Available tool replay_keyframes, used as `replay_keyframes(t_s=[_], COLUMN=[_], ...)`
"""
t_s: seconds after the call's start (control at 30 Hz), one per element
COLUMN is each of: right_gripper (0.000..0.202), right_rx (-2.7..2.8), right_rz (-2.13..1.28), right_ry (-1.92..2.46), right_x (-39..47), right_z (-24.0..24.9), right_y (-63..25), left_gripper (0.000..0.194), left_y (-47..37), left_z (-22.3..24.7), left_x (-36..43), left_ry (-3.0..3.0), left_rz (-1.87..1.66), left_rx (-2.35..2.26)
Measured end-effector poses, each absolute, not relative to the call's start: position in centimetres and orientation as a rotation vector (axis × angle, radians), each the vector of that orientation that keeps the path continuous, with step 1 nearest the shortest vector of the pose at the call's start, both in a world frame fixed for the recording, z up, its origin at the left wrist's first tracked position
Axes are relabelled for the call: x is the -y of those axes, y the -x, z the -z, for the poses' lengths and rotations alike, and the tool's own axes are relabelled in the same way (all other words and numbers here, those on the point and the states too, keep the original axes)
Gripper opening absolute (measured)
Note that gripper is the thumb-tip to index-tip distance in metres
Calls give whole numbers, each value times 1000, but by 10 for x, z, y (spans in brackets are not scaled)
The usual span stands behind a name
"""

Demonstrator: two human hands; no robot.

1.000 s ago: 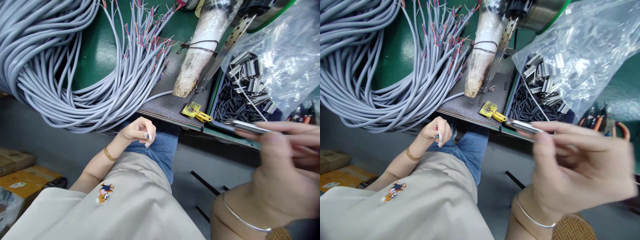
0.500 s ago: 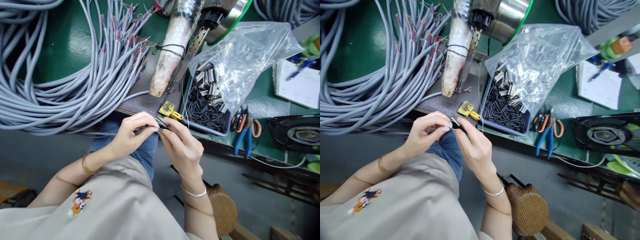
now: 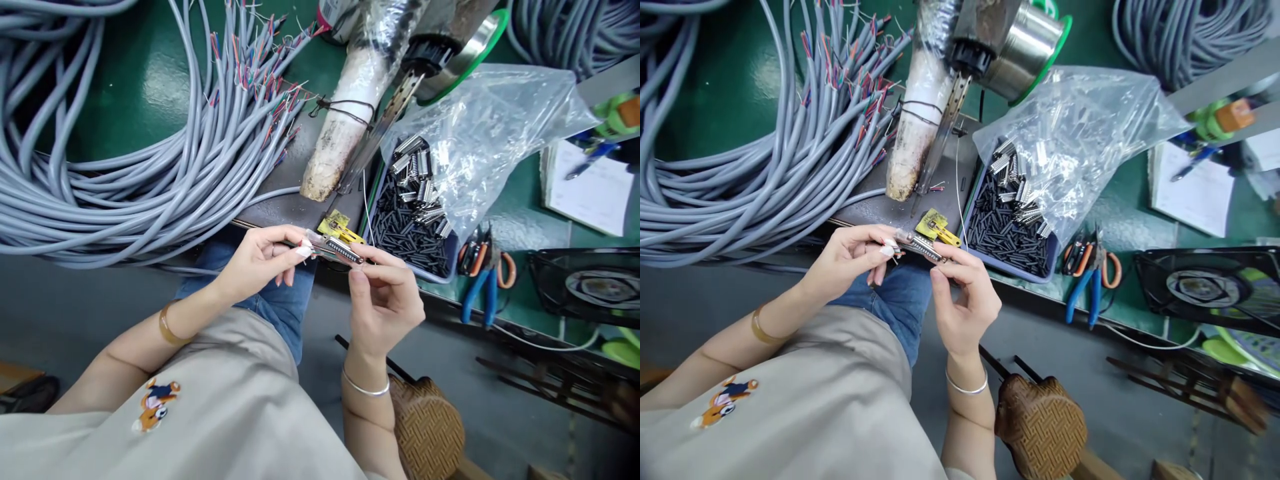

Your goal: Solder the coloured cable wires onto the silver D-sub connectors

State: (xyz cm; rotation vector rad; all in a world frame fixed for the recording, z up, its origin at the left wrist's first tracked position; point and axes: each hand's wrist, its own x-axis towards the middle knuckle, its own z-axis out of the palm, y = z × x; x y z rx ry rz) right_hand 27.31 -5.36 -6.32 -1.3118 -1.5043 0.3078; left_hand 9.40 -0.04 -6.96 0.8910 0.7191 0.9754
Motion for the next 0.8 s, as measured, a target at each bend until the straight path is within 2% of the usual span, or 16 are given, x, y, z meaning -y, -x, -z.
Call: replay_keyframes(t_s=[0.13,0.4,0.63,0.7,0.8], right_gripper=[11,12,22,16,8], right_rx=[1398,1375,1548,1537,1518], right_rz=[-473,-584,-418,-508,-838], right_ry=[1243,1242,1229,1262,1292], right_x=[52,54,57,55,54], right_z=[66,70,67,63,56], right_y=[-267,-264,-262,-264,-269], left_gripper=[25,27,34,35,33], left_y=[-94,-94,-91,-89,-85], left_z=[68,71,72,71,70], left_x=[2,1,1,0,-2], left_ry=[-904,-907,-816,-817,-842], left_rz=[-882,-928,-835,-762,-640], left_rx=[-701,-682,-630,-590,-533])
